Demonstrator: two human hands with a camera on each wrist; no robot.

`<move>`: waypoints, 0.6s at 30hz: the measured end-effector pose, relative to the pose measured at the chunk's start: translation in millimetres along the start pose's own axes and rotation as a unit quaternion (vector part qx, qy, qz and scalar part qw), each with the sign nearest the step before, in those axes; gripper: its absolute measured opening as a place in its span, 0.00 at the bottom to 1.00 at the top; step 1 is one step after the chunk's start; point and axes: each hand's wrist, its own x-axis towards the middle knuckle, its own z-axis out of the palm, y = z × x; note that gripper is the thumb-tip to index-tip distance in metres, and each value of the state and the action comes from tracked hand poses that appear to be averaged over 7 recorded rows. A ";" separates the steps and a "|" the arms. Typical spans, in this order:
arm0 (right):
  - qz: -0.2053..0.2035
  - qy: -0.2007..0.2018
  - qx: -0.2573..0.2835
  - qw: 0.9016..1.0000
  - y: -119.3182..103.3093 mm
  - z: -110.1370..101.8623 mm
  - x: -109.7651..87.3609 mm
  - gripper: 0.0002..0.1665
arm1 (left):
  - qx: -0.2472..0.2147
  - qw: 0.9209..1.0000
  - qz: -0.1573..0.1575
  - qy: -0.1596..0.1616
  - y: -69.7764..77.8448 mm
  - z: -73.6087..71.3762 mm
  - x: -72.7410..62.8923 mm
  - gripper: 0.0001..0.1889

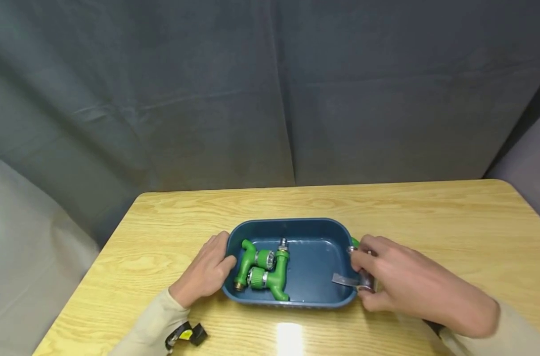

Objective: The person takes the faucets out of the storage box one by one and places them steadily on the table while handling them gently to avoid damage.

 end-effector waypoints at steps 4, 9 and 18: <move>-0.003 0.002 -0.003 1.000 -0.2 0.4 0.8 0.24 | -0.001 1.000 -0.004 -0.002 0.0 -0.3 -0.6 0.05; -0.003 -0.002 -0.001 1.000 -0.5 0.7 0.7 0.23 | 0.000 1.000 -0.006 -0.003 -0.4 -0.5 -2.3 0.05; -0.002 0.003 -0.023 1.000 -1.2 -1.1 1.1 0.24 | 0.003 1.000 -0.005 0.001 -0.7 -0.8 -2.9 0.04</move>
